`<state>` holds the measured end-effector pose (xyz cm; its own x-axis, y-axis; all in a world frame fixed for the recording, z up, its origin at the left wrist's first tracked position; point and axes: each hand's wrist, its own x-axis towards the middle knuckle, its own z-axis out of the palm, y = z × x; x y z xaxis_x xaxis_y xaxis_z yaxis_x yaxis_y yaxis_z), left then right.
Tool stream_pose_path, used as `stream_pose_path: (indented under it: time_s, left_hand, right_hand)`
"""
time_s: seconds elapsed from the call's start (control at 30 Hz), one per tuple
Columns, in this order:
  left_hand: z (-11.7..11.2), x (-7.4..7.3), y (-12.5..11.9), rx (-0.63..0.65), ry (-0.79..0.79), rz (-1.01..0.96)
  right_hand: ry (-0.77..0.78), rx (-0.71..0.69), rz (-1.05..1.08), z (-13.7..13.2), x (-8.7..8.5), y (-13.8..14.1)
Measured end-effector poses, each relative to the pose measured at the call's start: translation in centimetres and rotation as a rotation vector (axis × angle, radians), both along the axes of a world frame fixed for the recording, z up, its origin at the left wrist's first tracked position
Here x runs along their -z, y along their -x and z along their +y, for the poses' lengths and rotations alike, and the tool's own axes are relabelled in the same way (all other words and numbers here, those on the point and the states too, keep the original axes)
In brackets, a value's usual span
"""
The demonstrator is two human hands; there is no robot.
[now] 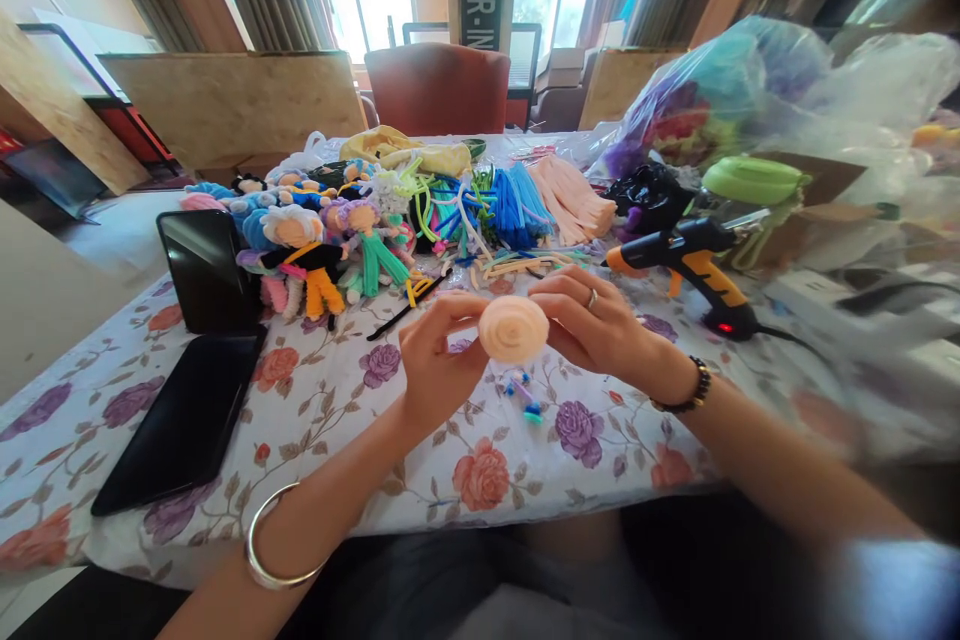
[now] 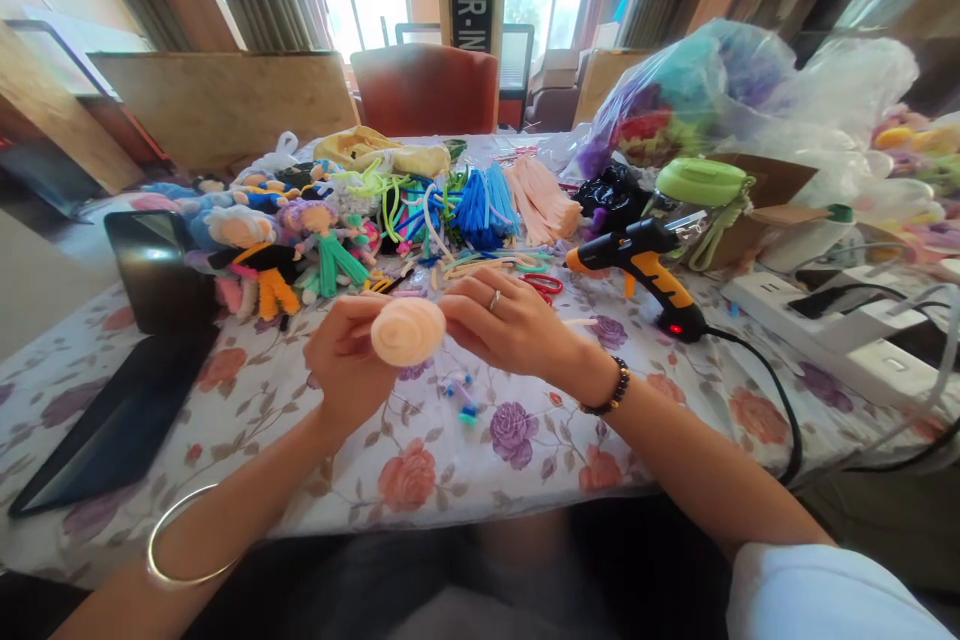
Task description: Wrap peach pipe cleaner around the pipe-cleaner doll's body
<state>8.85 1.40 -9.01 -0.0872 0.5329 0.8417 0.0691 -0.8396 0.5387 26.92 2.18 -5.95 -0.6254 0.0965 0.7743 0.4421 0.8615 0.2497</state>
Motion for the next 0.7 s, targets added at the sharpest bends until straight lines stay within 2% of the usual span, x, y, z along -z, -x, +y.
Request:
stream_pose_path:
  time_s: [0.1,0.23,0.37,0.5,0.57,0.7]
  left_hand:
    - [-0.1,-0.2,-0.2,0.01,0.118,-0.041]
    - [0.4,-0.1,-0.2,0.06,0.14,-0.063]
    - [0.8,0.2,0.0,0.083,0.114,-0.042]
    - [0.9,0.0,-0.1,0.139,0.223,-0.07]
    - [1.0,-0.1,-0.2,0.177,0.319,-0.118]
    - [1.7,-0.1,-0.3,0.276,0.519,-0.252]
  right_hand:
    - [0.114,-0.044,0.052,0.2,0.1,0.2]
    - [0.212,-0.107,0.105,0.4,0.2,0.1]
    - [0.126,-0.081,0.077,0.3,0.4,0.0]
    - [0.039,0.013,0.064,0.2,0.9,0.2]
    - [0.136,0.013,0.125,0.2,1.1,0.4]
    - [0.582,0.046,0.284,0.4,1.0,0.8]
